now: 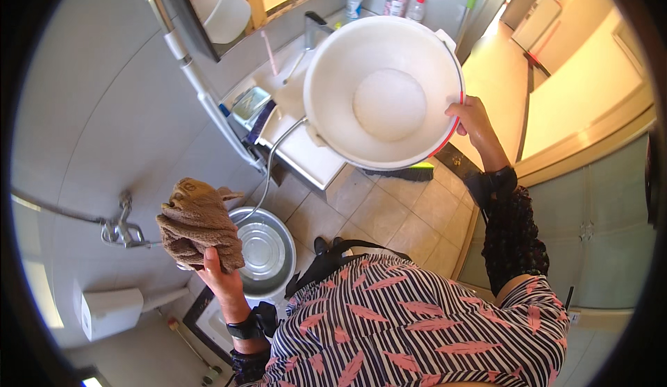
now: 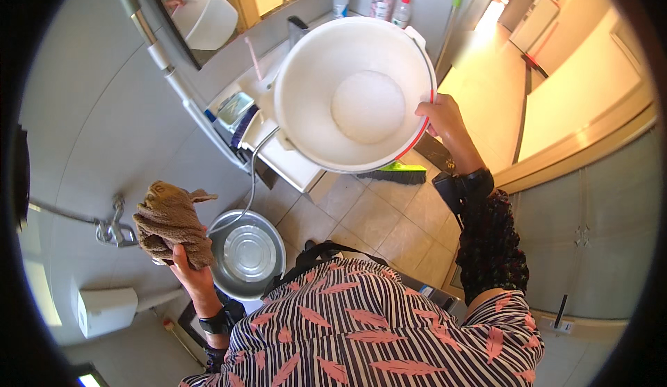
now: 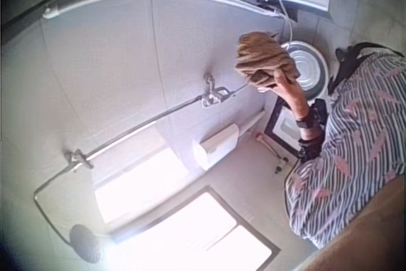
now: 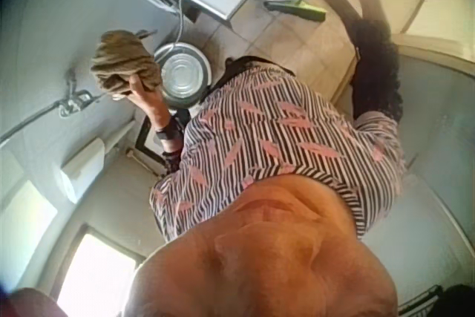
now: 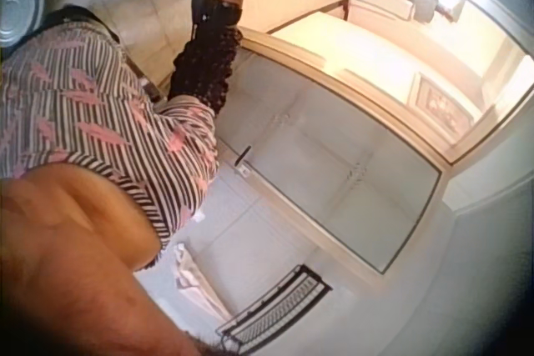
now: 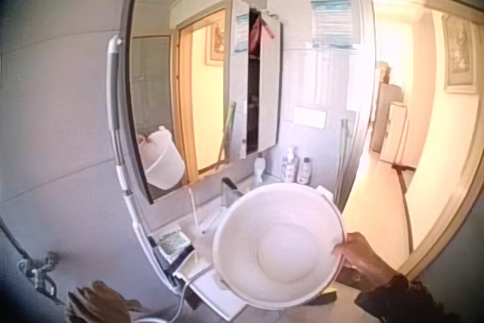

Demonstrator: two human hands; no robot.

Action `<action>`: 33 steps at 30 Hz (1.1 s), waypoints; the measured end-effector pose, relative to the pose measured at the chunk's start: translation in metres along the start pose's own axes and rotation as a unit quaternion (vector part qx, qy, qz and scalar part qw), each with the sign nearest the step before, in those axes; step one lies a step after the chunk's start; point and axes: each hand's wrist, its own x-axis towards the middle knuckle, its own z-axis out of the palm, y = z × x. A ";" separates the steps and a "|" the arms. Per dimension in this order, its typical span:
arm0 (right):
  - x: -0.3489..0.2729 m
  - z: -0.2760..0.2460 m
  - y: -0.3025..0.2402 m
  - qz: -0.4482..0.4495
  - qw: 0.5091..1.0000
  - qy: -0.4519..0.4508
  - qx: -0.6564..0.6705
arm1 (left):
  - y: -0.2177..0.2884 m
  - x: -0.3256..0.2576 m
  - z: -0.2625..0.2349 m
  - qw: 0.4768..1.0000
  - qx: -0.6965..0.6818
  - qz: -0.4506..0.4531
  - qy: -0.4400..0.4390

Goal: The person rinses a bucket with a showerhead, washes a cloth by hand in a bucket of water, pours the water into a floor drain, and then refills the bucket from a sink faucet while holding a bottle.

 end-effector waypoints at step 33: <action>0.329 0.030 -0.094 -0.135 0.890 -0.191 -0.392 | -0.120 0.008 0.117 0.829 0.541 -0.090 -0.114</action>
